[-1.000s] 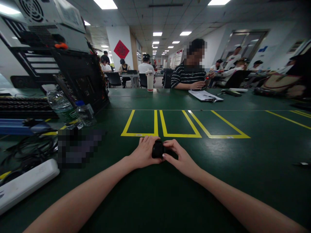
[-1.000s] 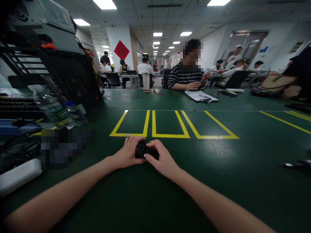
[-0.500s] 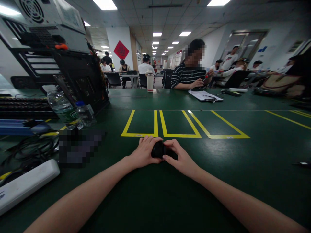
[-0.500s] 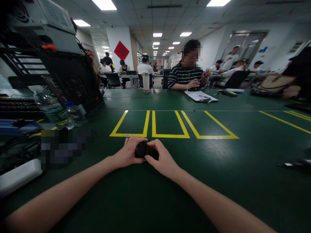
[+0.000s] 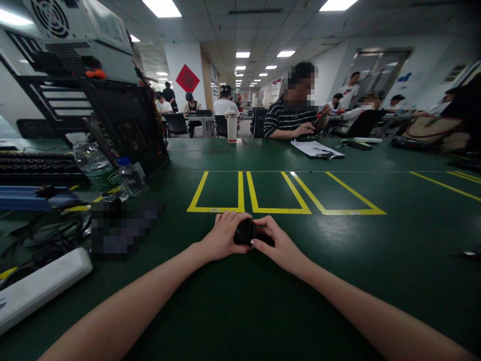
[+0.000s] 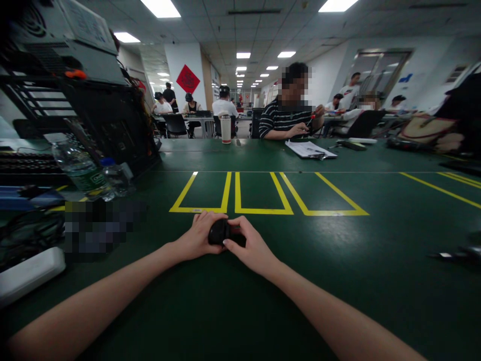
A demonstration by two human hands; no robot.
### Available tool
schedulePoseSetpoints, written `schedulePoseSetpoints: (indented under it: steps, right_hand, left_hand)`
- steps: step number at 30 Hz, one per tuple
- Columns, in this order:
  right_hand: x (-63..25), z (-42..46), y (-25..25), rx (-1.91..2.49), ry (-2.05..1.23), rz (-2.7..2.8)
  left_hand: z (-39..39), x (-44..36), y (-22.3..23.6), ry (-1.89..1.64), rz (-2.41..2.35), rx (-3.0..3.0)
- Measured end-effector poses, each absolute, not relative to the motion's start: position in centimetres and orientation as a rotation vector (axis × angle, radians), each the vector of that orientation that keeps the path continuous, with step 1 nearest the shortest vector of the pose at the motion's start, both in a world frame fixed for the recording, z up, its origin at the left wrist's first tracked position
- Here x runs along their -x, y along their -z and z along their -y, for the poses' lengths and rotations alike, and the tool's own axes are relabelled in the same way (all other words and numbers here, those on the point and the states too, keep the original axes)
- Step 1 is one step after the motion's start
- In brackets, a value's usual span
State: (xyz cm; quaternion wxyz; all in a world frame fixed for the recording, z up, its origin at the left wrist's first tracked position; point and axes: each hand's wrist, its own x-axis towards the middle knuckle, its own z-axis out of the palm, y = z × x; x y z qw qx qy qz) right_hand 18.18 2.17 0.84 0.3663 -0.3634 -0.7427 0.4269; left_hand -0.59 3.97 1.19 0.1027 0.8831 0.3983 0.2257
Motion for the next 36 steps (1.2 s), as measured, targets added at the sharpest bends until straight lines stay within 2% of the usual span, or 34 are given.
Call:
schedulePoseSetpoints:
  steps: [12, 21, 29, 36]
  right_hand:
    - [-18.04, -2.39, -0.62, 0.956, -1.116, 1.86]
    - [-18.13, -2.28, -0.61, 0.891, -0.996, 1.903]
    - [-18.08, -2.19, -0.94, 1.004, -1.083, 1.873]
    - [-18.07, -2.16, -0.8, 0.901, -1.095, 1.879]
  left_hand:
    - [-4.06, 0.52, -1.06, -0.687, -1.172, -2.611]
    - [-4.18, 0.54, -0.86, -0.699, -1.179, -2.618]
    - [-4.13, 0.53, -1.12, -0.679, -1.18, -2.588]
    - [-4.14, 0.62, -1.01, -0.672, -1.185, -2.603]
